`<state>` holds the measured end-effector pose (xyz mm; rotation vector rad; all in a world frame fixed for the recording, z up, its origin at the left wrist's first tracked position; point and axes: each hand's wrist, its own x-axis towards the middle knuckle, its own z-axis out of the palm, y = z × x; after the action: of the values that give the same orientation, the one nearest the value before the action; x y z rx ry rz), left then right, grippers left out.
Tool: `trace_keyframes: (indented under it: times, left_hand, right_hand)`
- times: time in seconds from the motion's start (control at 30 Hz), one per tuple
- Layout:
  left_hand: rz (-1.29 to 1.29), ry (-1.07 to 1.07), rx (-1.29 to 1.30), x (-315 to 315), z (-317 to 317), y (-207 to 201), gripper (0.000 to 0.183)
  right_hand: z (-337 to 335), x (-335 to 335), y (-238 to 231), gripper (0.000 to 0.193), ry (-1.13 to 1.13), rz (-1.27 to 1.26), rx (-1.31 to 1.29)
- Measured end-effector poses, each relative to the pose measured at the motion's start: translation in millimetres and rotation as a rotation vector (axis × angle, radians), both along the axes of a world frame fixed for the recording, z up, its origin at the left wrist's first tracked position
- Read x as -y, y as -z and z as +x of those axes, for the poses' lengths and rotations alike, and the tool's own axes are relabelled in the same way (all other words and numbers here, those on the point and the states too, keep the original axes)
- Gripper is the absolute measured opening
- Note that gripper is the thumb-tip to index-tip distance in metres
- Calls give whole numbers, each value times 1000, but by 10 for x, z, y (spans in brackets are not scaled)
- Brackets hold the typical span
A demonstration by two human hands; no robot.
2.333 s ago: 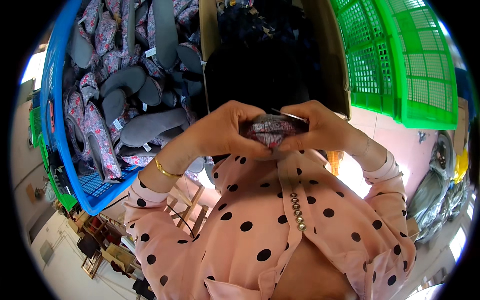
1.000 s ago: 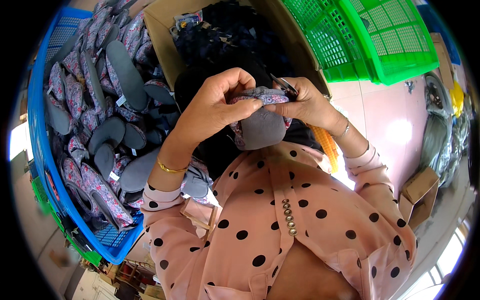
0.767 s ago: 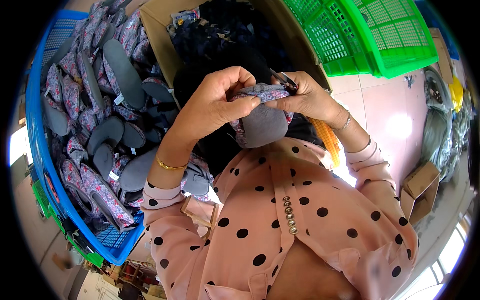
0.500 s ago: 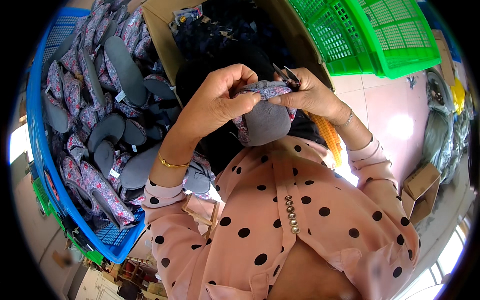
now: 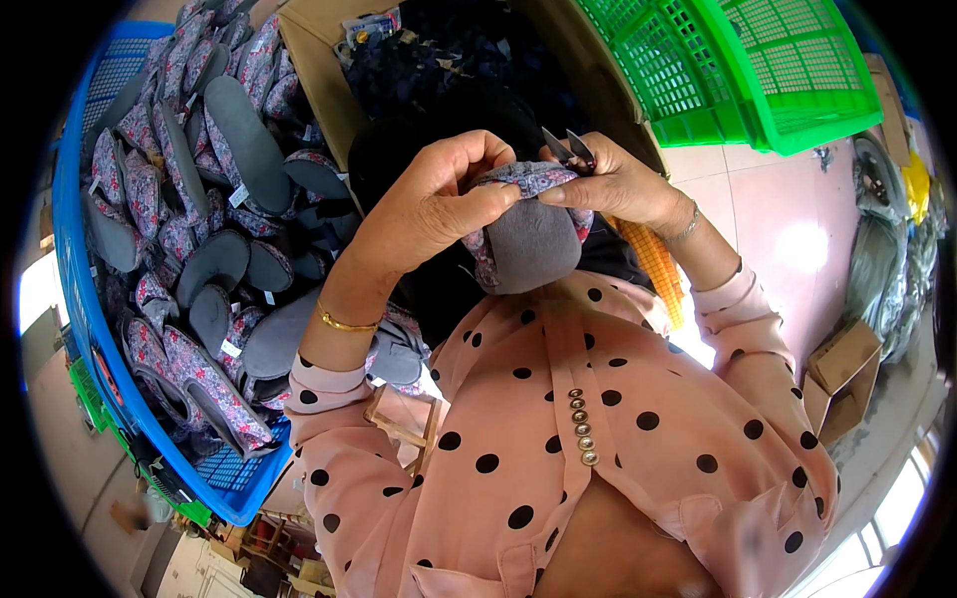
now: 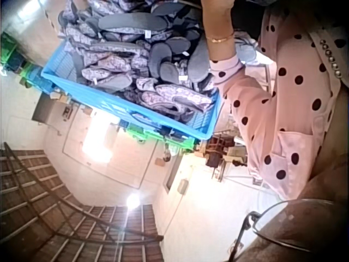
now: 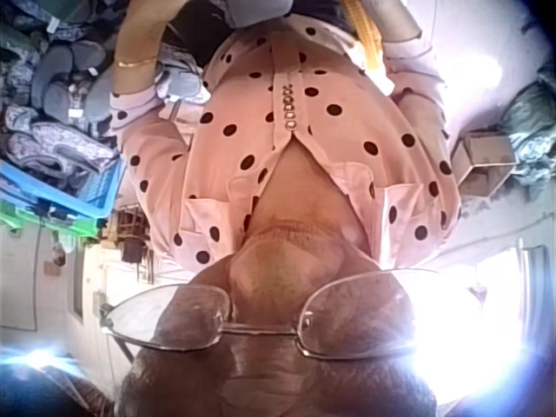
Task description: The person sits on the floor and uses scissors to trim loose threads and fabric edges from a series of floral-patterned slippers. They handle each slipper individually, turning it to access different sides, and place the finished items into a green basket.
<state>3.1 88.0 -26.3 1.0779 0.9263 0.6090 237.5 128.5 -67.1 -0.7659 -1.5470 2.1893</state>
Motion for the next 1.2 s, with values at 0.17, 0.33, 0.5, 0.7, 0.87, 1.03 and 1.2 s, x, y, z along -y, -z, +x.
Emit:
trace_keyframes:
  times: [0.17, 0.33, 0.5, 0.7, 0.87, 1.03, 1.2]
  left_hand:
    - [-28, -50, 31, -24, 21, 21, 19]
    - [3, -73, -6, -47, -3, 28, 20]
    - [-23, -60, -3, -49, 8, -14, 20]
    - [-11, -56, 36, -22, 20, 55, 19]
    - [-44, -51, 53, -19, 23, 93, 21]
    - [-29, -49, 16, -18, 11, 53, 20]
    - [136, -83, -136, 34, -48, -6, 20]
  right_hand:
    - [23, -42, 64, 22, -8, -31, -10]
    - [-86, 27, -83, 29, 96, 47, 40]
    - [-95, 6, -95, 30, 40, 79, 35]
    - [-91, -26, 66, 29, 13, 56, -57]
    - [-87, -19, 116, 29, 31, 32, -20]
    - [-77, -3, 105, 29, 62, 42, -26]
    - [-110, -6, -7, 31, 49, 437, 182]
